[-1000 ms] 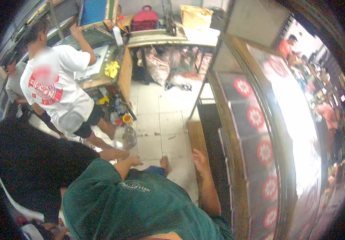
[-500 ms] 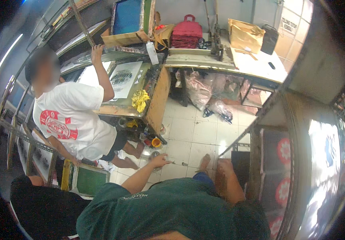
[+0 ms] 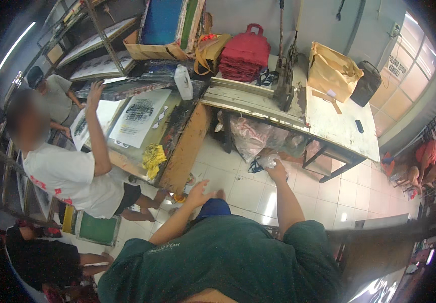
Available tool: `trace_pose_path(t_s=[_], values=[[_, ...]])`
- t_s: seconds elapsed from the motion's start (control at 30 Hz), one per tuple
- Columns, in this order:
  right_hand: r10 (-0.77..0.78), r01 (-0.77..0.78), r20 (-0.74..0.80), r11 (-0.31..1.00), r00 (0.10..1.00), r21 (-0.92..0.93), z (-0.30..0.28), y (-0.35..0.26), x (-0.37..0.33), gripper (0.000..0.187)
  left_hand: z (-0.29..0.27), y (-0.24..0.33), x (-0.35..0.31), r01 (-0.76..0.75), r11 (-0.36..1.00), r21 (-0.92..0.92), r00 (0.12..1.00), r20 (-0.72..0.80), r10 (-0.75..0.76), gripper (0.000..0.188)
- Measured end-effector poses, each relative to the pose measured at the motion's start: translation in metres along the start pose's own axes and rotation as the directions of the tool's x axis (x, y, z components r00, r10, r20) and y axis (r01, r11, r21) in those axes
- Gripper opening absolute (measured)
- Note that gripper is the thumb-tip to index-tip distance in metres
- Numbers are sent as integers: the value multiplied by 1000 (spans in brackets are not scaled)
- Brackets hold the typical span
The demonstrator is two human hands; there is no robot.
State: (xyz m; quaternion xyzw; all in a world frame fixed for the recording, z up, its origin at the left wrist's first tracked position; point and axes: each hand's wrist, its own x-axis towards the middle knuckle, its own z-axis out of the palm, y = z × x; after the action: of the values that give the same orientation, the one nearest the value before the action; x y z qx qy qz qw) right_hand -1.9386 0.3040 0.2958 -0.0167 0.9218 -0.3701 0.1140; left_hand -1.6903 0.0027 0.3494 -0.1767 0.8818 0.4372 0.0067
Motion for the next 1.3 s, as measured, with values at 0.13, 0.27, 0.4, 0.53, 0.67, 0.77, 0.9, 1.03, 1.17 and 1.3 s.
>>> trace_pose_path(t_s=[0.13, 0.27, 0.4, 0.53, 0.67, 0.77, 0.9, 1.03, 1.17, 1.3], values=[[-60, 61, -29, 997, 998, 40, -6, 0, 50, 74, 7, 57, 107, -234, 968, 88, 968, -68, 241, 67], [-133, 130, -83, 991, 988, -40, -34, -11, 100, 71, -7, 125, 241, -445, 891, 88, 878, -152, 454, 74], [-22, -10, -226, 990, 974, -138, -58, -41, 158, 72, -21, 189, 404, -559, 808, 186, 774, -232, 588, 77], [-163, 116, -255, 975, 953, -192, -84, -152, 227, 76, -22, 220, 552, -519, 754, 402, 766, -172, 620, 91], [-394, 301, -330, 905, 858, -301, -84, -251, 311, 77, -15, 210, 638, -425, 716, 553, 884, 85, 459, 112], [-575, 421, -298, 790, 762, -445, -73, -312, 375, 78, 11, 164, 662, -410, 658, 632, 911, 249, 328, 127], [-614, 419, -206, 711, 762, -565, -43, -352, 457, 84, 10, 178, 664, -385, 676, 628, 921, 312, 235, 131], [-530, 374, 65, 501, 845, -781, 1, -376, 511, 99, 3, 194, 677, -400, 703, 588, 895, 415, 163, 129], [-582, 389, 141, 327, 801, -862, 28, -360, 543, 99, 9, 177, 677, -427, 740, 519, 894, 362, 262, 129], [-552, 400, 175, 319, 816, -859, 20, -366, 554, 99, 14, 169, 677, -421, 734, 533, 905, 305, 298, 132]])
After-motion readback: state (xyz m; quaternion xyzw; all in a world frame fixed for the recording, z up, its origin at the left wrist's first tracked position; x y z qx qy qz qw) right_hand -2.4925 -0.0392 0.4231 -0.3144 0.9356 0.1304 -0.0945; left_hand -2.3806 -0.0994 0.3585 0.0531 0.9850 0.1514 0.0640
